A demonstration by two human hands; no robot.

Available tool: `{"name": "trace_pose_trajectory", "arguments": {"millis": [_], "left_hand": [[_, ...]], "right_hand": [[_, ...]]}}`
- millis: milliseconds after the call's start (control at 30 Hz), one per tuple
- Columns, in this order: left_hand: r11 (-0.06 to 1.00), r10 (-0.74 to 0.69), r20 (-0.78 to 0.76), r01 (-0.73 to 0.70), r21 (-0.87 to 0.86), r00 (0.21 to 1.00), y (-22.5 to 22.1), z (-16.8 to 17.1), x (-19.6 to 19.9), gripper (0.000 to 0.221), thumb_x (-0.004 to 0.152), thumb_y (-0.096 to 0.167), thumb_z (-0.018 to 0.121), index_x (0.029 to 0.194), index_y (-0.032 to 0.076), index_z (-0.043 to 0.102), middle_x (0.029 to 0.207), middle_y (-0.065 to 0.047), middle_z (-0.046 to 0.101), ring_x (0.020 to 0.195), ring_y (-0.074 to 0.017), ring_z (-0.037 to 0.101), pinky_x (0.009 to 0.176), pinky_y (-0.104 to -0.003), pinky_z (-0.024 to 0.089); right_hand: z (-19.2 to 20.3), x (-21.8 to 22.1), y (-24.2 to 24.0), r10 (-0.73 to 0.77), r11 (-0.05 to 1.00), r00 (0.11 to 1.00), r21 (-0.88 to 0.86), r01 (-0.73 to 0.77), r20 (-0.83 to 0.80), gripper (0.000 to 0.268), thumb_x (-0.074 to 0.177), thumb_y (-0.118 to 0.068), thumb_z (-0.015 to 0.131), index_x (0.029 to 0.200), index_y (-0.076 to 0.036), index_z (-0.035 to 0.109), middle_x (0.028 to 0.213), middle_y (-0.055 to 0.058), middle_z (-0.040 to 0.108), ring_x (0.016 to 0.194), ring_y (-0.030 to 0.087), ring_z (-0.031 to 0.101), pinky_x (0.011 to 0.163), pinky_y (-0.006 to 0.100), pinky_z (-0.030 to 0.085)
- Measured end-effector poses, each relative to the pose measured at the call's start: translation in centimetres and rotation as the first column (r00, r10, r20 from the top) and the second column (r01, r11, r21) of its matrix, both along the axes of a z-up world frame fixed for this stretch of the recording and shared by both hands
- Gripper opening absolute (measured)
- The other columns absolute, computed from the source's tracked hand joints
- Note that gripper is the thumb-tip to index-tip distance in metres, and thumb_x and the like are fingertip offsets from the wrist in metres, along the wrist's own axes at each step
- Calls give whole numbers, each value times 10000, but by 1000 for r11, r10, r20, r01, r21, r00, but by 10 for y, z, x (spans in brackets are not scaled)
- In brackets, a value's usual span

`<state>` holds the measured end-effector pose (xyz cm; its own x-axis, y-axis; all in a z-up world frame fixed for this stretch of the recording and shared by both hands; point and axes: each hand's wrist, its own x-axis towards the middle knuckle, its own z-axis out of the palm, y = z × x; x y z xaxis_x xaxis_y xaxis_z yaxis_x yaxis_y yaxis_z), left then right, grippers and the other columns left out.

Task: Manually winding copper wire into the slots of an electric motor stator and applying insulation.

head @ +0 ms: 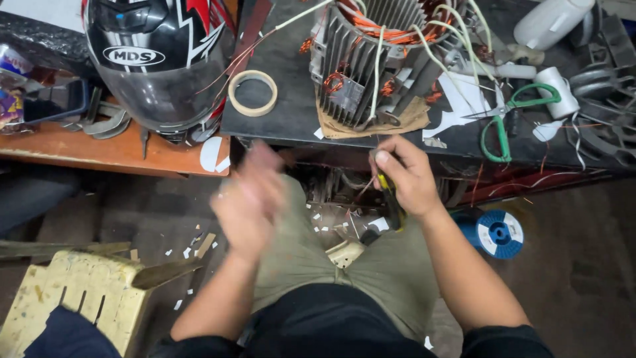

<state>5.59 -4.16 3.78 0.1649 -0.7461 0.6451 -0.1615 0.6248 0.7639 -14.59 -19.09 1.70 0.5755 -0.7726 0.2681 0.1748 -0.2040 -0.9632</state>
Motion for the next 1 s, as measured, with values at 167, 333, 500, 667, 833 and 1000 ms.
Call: {"name": "trace_pose_trajectory", "arguments": {"millis": [167,333,500,667,833,1000], "left_hand": [[708,539,379,-648,280,752,-30,-35,42,284,1044,260,475,1138,114,699,563,-37,557,574,-208,564,575,-346,470],[756,-252,73,149,637,965,-11,-46,-12,235,940,101,508,913,86,741,720,-138,712,696,-243,645,712,-416,534],[714,-450,-125,440,544,884,6,-53,-25,294,1031,205,553,785,107,682,573,-25,586,608,-128,502,607,-327,462],[718,-482,-158,491,493,862,9,-29,-23,341,1044,200,527,740,94,639,506,-3,444,562,-113,422,543,-299,408],[712,-460,-210,500,494,863,9,-45,-24,360,1050,223,523,750,71,652,514,6,441,549,-130,411,548,-298,392],[733,-469,-156,482,480,869,8,-34,-22,316,1033,204,547,762,79,651,504,-51,443,578,-127,422,547,-331,396]], "right_hand": [[43,-25,19,-131,921,949,-389,10,-286,200,980,-152,580,823,-61,664,500,60,596,450,209,571,504,296,474],[69,-33,24,-552,320,778,-938,-137,-302,92,972,-206,613,920,-157,670,996,9,678,663,218,674,529,342,530],[73,-14,43,-325,-143,924,-955,-260,-202,159,975,-122,560,835,-113,634,680,65,498,536,233,507,447,324,410],[80,9,-21,-303,-298,939,-920,-255,-162,186,1002,-170,510,919,-93,657,718,65,540,638,230,560,520,300,452],[78,18,9,-159,-185,966,-955,-233,-205,349,994,-217,341,689,-204,511,632,1,435,585,211,476,478,320,377],[75,19,-65,-383,-308,914,-915,-260,-131,196,997,-169,479,847,-130,600,626,-12,426,545,188,486,457,319,387]]}}
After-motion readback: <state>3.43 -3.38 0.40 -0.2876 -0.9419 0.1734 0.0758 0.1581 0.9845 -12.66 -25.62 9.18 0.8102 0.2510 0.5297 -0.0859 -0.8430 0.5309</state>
